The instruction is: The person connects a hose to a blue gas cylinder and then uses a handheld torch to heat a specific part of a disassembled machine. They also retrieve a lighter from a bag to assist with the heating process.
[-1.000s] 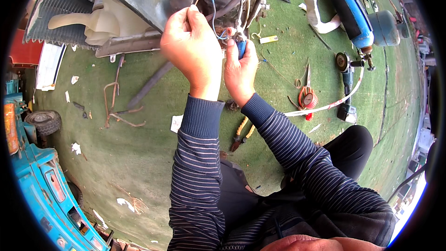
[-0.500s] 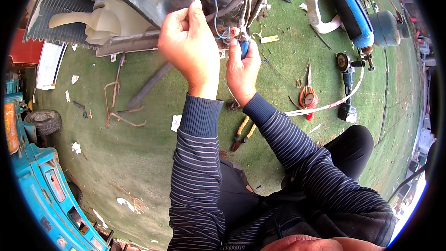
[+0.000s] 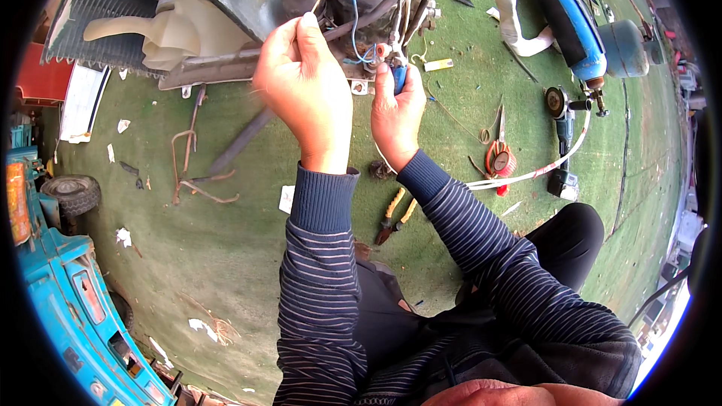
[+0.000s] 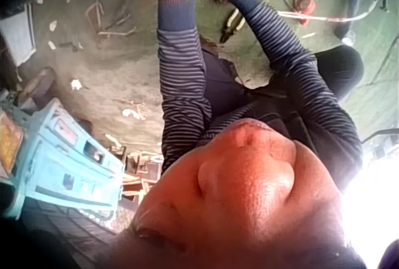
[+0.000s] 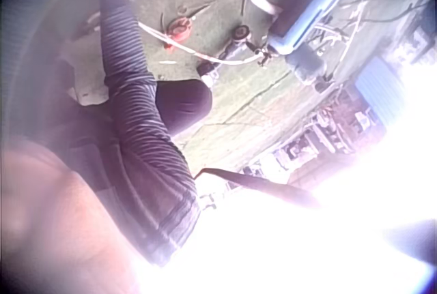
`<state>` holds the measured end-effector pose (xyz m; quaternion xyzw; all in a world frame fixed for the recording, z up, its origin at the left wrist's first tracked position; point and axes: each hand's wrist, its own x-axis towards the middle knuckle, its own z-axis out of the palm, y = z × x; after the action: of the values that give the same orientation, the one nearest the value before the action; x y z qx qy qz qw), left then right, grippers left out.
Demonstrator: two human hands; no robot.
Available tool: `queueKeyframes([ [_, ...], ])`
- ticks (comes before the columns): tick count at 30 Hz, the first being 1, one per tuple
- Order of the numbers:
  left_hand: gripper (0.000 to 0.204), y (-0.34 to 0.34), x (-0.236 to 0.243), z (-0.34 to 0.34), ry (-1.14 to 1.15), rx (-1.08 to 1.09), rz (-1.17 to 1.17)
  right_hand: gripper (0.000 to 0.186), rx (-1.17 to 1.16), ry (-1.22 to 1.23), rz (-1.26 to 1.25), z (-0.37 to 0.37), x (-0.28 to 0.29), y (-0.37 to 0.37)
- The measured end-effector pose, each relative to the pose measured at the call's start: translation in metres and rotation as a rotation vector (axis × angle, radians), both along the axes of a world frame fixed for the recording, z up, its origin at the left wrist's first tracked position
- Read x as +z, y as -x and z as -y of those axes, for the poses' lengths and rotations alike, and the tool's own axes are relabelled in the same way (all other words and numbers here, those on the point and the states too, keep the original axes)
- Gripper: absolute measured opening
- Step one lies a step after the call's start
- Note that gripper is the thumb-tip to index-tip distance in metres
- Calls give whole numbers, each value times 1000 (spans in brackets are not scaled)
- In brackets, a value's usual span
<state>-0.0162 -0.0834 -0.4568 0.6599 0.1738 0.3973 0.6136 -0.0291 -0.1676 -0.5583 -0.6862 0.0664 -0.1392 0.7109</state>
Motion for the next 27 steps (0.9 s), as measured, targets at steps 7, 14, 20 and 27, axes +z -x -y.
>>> queueKeyframes([
  [7,16,-6,-2,2,19,-32,-11,12,14,-36,-12,1,-4,2],
  [14,17,-13,-7,5,16,-43,-11,13,9,2,-24,5,-1,2],
  [20,16,-16,-8,8,20,-47,-28,17,-11,60,-6,3,-5,1],
  [27,17,-18,-8,9,26,-44,-19,18,-16,77,-28,2,-6,1],
])
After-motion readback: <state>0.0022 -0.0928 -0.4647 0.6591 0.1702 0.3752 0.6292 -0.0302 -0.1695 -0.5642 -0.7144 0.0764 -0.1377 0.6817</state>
